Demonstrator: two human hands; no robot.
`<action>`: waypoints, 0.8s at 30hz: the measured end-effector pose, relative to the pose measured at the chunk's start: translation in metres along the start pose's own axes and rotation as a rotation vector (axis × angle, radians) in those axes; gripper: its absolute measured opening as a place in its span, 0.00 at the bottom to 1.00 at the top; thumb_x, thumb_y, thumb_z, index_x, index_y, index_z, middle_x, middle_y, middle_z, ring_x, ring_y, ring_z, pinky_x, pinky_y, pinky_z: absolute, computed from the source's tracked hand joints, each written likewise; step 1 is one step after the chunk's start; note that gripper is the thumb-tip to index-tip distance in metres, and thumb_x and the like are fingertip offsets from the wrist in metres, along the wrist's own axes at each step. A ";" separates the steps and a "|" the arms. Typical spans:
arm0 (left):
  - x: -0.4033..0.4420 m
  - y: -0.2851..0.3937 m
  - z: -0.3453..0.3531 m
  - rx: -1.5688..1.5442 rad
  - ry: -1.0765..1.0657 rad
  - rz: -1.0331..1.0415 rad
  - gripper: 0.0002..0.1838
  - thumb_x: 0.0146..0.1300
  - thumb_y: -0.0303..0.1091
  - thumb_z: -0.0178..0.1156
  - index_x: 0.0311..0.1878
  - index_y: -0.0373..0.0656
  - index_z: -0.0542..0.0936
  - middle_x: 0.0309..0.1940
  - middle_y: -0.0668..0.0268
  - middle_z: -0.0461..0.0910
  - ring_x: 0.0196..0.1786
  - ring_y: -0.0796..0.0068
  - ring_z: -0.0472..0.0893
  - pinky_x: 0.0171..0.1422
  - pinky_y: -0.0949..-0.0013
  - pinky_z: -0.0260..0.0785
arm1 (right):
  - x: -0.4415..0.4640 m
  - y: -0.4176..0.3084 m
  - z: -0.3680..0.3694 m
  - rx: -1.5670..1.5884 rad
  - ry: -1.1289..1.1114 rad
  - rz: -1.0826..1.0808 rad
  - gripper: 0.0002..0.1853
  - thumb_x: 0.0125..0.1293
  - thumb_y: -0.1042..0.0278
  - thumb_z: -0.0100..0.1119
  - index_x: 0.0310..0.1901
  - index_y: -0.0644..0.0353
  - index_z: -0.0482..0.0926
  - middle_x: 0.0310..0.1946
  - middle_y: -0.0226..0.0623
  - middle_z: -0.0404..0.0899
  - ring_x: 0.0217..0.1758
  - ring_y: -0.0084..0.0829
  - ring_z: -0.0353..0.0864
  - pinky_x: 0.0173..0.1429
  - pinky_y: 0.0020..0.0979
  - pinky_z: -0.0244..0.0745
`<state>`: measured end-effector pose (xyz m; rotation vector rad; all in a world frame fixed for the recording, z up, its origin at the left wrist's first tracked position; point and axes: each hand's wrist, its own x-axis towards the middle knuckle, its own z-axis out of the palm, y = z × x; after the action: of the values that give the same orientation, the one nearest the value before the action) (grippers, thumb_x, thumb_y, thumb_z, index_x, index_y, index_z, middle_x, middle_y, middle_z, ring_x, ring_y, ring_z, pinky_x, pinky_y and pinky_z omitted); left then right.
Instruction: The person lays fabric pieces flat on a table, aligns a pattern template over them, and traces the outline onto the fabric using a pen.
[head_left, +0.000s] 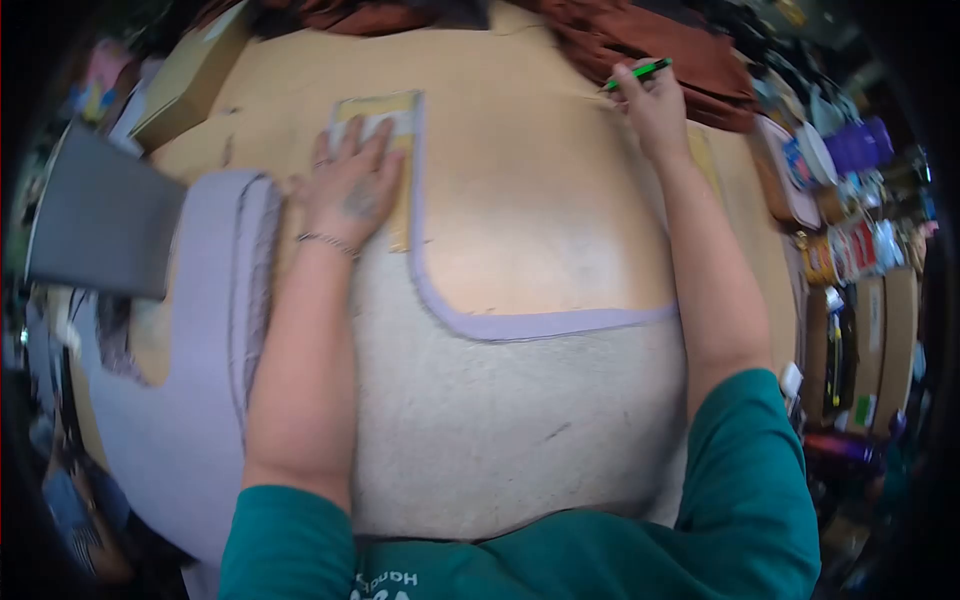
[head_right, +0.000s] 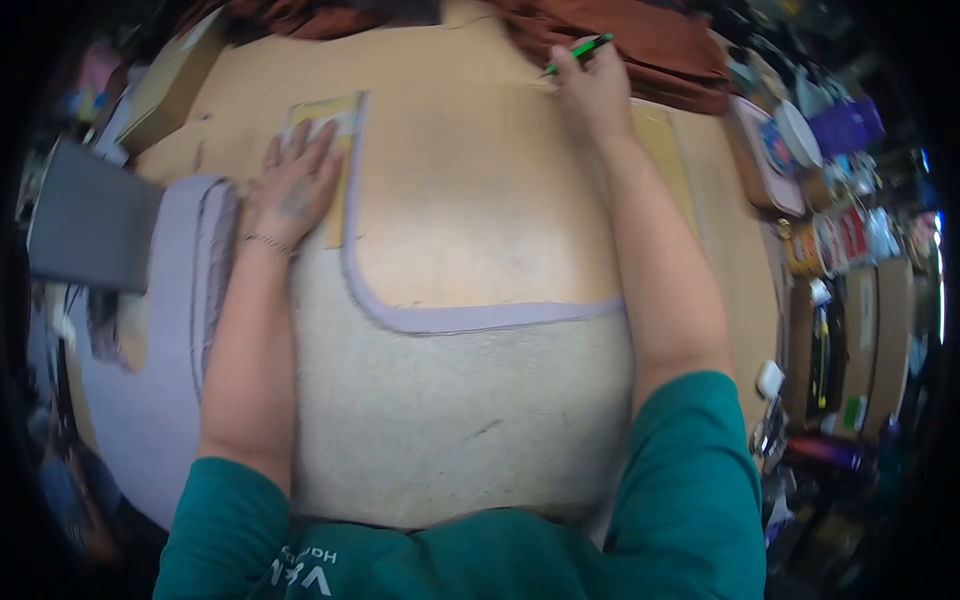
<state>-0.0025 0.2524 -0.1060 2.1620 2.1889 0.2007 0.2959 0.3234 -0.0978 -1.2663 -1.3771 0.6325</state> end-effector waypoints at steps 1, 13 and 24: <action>-0.001 -0.001 0.002 -0.010 0.005 0.006 0.24 0.60 0.53 0.36 0.60 0.63 0.60 0.64 0.70 0.51 0.66 0.57 0.47 0.59 0.33 0.39 | -0.020 -0.018 0.036 0.111 -0.041 0.069 0.08 0.58 0.70 0.53 0.31 0.61 0.64 0.20 0.31 0.71 0.22 0.19 0.71 0.25 0.22 0.68; -0.002 -0.004 0.003 -0.123 0.030 0.014 0.24 0.60 0.54 0.37 0.60 0.64 0.59 0.65 0.69 0.49 0.67 0.56 0.44 0.60 0.34 0.36 | -0.043 -0.043 0.164 -0.151 -0.118 -0.098 0.09 0.55 0.67 0.55 0.32 0.63 0.68 0.25 0.45 0.75 0.29 0.42 0.75 0.36 0.33 0.69; 0.000 -0.002 0.000 -0.016 -0.027 -0.002 0.25 0.59 0.55 0.36 0.61 0.65 0.57 0.65 0.73 0.49 0.67 0.60 0.46 0.60 0.35 0.39 | -0.208 -0.106 0.046 -0.207 -0.585 -0.272 0.07 0.50 0.76 0.54 0.31 0.61 0.67 0.25 0.41 0.70 0.30 0.42 0.69 0.37 0.34 0.67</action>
<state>-0.0049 0.2529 -0.1063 2.1411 2.1678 0.1874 0.1809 0.1159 -0.0881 -1.0608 -2.1028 0.7135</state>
